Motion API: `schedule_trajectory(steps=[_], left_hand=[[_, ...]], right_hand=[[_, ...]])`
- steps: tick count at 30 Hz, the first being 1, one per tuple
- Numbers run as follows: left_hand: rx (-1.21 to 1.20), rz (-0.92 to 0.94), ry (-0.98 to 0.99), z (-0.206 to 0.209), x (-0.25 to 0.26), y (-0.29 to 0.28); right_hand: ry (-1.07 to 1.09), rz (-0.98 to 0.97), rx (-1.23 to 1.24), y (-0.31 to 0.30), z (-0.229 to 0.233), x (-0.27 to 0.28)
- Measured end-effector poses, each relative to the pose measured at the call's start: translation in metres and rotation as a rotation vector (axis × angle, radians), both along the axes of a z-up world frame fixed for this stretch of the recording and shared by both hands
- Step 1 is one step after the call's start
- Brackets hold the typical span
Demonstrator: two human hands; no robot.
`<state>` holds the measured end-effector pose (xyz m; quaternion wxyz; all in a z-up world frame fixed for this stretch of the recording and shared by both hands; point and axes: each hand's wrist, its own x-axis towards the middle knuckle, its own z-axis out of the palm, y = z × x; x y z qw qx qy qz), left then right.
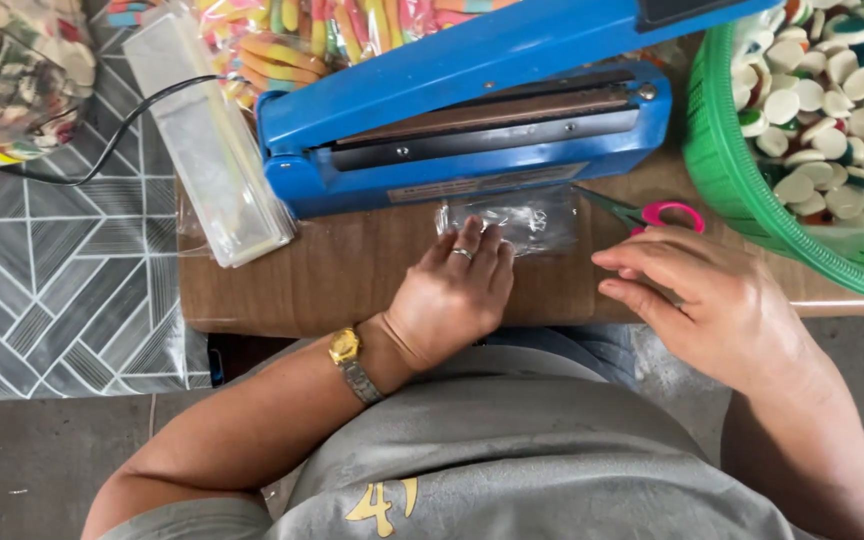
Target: Packaging small candies into plastic bags and sealing them with a heat sealer
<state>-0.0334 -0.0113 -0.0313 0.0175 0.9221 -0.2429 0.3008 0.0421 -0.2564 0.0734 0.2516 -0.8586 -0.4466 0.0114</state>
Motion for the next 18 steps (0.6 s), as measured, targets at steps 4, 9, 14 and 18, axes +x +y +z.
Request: schedule_trajectory(steps=[4, 9, 14, 18], left_hand=[[-0.239, -0.118, 0.115, 0.017, 0.012, 0.016], [-0.510, -0.137, -0.019, 0.025, 0.017, 0.018], [-1.188, -0.144, 0.306, 0.061, 0.006, 0.015], [-1.396, -0.156, 0.489, 0.071, -0.003, 0.024]], right_hand=[[0.278, -0.186, 0.024, 0.006, -0.014, -0.002], [0.673, -0.367, 0.327, 0.022, -0.041, -0.003], [0.787, -0.330, 0.487, 0.042, -0.037, 0.003], [0.774, -0.223, 0.645, 0.053, -0.037, 0.005]])
